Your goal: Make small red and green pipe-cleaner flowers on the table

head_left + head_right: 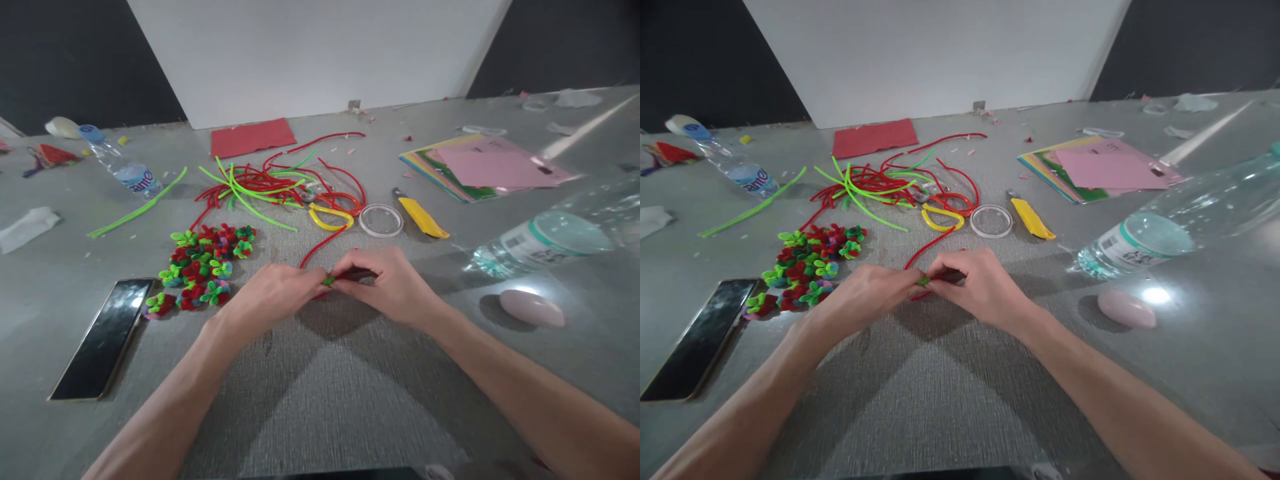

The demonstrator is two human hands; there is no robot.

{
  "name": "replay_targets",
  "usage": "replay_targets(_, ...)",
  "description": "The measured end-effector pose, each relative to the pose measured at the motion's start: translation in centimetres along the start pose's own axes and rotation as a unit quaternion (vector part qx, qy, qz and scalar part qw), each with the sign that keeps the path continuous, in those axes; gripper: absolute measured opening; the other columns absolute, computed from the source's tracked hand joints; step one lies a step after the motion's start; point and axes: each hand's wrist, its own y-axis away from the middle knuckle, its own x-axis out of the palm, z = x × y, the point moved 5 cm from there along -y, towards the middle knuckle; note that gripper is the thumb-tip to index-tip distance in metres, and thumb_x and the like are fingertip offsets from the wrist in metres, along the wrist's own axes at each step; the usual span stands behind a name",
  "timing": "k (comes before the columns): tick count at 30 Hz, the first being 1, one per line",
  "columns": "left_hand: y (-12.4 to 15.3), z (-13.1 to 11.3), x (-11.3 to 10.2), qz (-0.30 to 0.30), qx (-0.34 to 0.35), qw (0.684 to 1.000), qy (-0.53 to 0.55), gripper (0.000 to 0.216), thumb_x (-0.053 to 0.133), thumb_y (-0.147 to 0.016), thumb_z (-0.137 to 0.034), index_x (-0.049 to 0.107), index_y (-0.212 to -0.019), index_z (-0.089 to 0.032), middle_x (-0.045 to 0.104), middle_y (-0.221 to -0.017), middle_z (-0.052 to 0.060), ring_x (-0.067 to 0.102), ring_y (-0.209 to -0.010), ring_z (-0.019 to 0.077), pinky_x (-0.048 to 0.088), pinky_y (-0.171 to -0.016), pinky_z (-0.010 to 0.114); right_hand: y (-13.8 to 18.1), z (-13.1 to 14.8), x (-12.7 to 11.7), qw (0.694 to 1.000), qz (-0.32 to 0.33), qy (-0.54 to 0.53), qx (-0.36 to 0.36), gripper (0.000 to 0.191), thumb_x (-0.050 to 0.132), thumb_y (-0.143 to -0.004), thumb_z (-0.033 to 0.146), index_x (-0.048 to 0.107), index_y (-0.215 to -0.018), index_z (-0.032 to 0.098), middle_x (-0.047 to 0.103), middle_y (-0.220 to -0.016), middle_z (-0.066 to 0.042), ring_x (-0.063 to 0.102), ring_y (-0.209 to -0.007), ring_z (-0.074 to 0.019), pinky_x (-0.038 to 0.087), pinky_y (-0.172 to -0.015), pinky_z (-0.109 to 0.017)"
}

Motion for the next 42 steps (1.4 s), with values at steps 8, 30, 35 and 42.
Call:
replay_targets(8, -0.2, 1.0, 0.3, 0.026, -0.026, 0.999, -0.002, 0.031, 0.043, -0.112, -0.036, 0.066, -0.099, -0.019, 0.073, -0.073, 0.002, 0.065, -0.060, 0.0166, 0.031, -0.052, 0.028, -0.1, 0.0, -1.1, 0.995, -0.017, 0.084, -0.054, 0.017, 0.071, -0.087, 0.012, 0.070, -0.102, 0.022, 0.075, -0.094, -0.002, 0.071, -0.081, -0.0155, 0.057, -0.077, -0.029)
replay_targets(30, -0.1, 0.4, 0.2, -0.034, -0.007, 0.999, -0.002, 0.050, 0.030, -0.114, -0.044, 0.064, -0.089, -0.018, 0.066, -0.064, 0.000, 0.061, -0.053, 0.0140, 0.026, -0.049, 0.027, 0.1, 0.0, -0.3, 0.999, -0.015, 0.025, -0.017, 0.008, 0.066, -0.087, 0.013, 0.070, -0.087, 0.020, 0.073, -0.078, 0.001, 0.066, -0.070, -0.0125, 0.054, -0.068, -0.024)
replay_targets(35, -0.2, 0.2, 0.2, -0.021, -0.006, 1.000, 0.001, 0.046, 0.033, -0.114, -0.042, 0.065, -0.089, -0.018, 0.064, -0.061, -0.001, 0.060, -0.052, 0.0146, 0.025, -0.048, 0.028, 0.0, -0.1, 0.0, 0.999, -0.005, 0.030, -0.016, 0.006, 0.067, -0.088, 0.014, 0.070, -0.086, 0.019, 0.072, -0.075, 0.001, 0.065, -0.066, -0.0116, 0.052, -0.065, -0.024)
replay_targets(42, -0.3, 0.6, 0.1, 0.006, -0.014, 1.000, 0.023, 0.041, 0.038, -0.113, -0.039, 0.067, -0.092, -0.018, 0.072, -0.073, 0.002, 0.067, -0.062, 0.0164, 0.032, -0.053, 0.027, 0.1, -0.4, -0.3, 1.000, -0.006, 0.017, 0.002, 0.015, 0.066, -0.085, 0.010, 0.070, -0.095, 0.021, 0.076, -0.090, -0.001, 0.072, -0.081, -0.0151, 0.060, -0.078, -0.028)
